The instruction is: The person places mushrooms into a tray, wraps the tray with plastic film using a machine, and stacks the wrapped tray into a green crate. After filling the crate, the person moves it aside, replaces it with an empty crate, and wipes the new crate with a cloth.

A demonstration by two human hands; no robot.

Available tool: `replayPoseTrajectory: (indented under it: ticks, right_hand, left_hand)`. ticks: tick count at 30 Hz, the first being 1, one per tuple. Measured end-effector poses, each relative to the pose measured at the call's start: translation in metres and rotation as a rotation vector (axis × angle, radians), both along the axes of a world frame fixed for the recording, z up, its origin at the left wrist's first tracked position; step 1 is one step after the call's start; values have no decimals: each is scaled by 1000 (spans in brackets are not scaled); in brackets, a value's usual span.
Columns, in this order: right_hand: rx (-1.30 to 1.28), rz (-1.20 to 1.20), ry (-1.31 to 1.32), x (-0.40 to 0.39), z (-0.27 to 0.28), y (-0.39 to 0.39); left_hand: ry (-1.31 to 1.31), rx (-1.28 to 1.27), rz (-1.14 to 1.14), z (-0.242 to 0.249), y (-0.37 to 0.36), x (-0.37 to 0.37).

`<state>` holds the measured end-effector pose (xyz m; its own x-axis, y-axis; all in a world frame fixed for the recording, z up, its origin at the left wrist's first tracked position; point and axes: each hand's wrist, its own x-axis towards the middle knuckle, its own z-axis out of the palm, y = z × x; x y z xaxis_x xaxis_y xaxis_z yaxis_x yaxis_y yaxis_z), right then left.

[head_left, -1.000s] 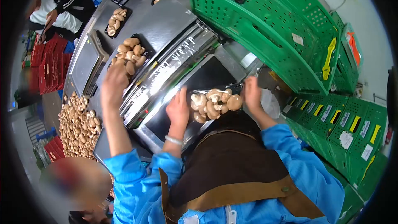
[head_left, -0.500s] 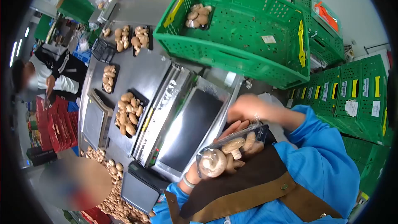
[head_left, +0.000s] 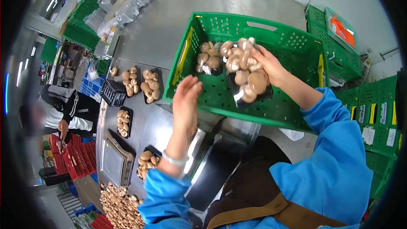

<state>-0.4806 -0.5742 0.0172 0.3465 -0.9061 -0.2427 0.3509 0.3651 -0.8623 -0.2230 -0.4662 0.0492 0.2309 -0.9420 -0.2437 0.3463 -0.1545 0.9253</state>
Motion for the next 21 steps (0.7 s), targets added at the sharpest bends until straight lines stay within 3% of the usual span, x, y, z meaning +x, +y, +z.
replayPoseTrajectory:
  ticks: [3,7,10,16,18,20,21]
  right_hand:
    - [66,-197,192,2,-52,-38]
    - [145,-362,201,13,-126,-65]
    - [125,-385,270,13,-159,-76]
    - [165,-572,63,24,-165,-80]
    - [152,-610,117,40,-162,-87]
    - [-53,-431,700,55,-196,-94]
    - [-276,-529,1019,66,-226,-97]
  left_hand:
    - [48,445,36,-43,-96,17]
    - [-14,863,101,-103,-166,16]
    - [209,589,-20,-146,-186,11]
    - [256,571,23,-138,-186,10]
    - [278,558,48,-140,-187,12]
    - [247,582,45,-128,-190,10]
    - [189,608,33,-116,-192,9]
